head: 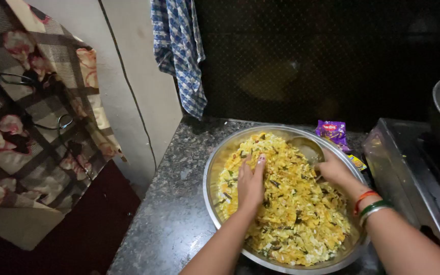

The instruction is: The person mixes ingredients in a large metal bowl by hand and using a small metal bowl.

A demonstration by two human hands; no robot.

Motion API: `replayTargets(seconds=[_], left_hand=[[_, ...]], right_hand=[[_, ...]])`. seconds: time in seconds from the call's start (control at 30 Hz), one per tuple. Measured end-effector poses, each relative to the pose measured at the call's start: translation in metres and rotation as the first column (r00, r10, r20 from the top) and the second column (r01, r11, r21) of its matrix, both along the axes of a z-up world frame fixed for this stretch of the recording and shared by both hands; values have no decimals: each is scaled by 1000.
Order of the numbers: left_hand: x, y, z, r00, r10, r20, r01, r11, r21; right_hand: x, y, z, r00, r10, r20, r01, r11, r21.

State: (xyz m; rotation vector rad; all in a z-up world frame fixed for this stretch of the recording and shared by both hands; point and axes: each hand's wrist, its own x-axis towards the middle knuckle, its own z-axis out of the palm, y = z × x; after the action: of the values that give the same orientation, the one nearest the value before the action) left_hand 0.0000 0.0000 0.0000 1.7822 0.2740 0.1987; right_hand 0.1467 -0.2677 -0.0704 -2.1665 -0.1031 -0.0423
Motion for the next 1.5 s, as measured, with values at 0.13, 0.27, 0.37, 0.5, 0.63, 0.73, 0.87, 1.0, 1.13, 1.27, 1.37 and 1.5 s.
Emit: replayTargets(seconds=[0.13, 0.27, 0.37, 0.5, 0.63, 0.73, 0.87, 1.0, 1.13, 1.27, 1.37, 1.5], left_hand=[[13, 0, -6, 998, -7, -54, 6, 1000, -8], [11, 2, 1, 996, -2, -93, -10, 991, -131], [12, 5, 1, 989, -4, -149, -22, 984, -176], [21, 11, -8, 998, 10, -67, -20, 988, -156], [13, 14, -5, 998, 13, -62, -21, 992, -122], [8, 13, -8, 999, 32, 10, -32, 999, -39], [-5, 9, -9, 992, 110, -59, -103, 988, 119], [-9, 7, -19, 981, 167, -97, -147, 972, 181], [-10, 6, -25, 978, 177, -114, -155, 972, 178], [-14, -2, -15, 988, 97, -122, -83, 990, 116], [-17, -8, -3, 987, 65, -150, -49, 993, 108], [-24, -16, 11, 989, 51, -139, -36, 993, 108]], right_hand=[[-13, 4, 40, 923, 183, 339, -118, 972, -204], [-73, 40, 121, 972, 157, 172, -143, 985, -94], [-108, 56, 165, 941, 215, 262, -150, 957, -248], [-152, 72, 213, 988, 52, 143, -3, 945, -326], [-144, 44, 184, 969, -21, 246, 134, 881, -454], [-136, 24, 157, 956, -114, 271, 246, 814, -526], [-133, 2, 126, 956, -269, 118, 281, 722, -632], [-133, -15, 103, 947, -318, 40, 271, 729, -628], [-133, -11, 95, 905, -416, -90, 294, 765, -573], [-136, 5, 87, 844, -304, -441, 385, 917, 105], [-115, 3, 52, 859, -198, -472, 326, 923, 206], [-108, 27, 50, 856, -139, -498, 262, 947, 185]])
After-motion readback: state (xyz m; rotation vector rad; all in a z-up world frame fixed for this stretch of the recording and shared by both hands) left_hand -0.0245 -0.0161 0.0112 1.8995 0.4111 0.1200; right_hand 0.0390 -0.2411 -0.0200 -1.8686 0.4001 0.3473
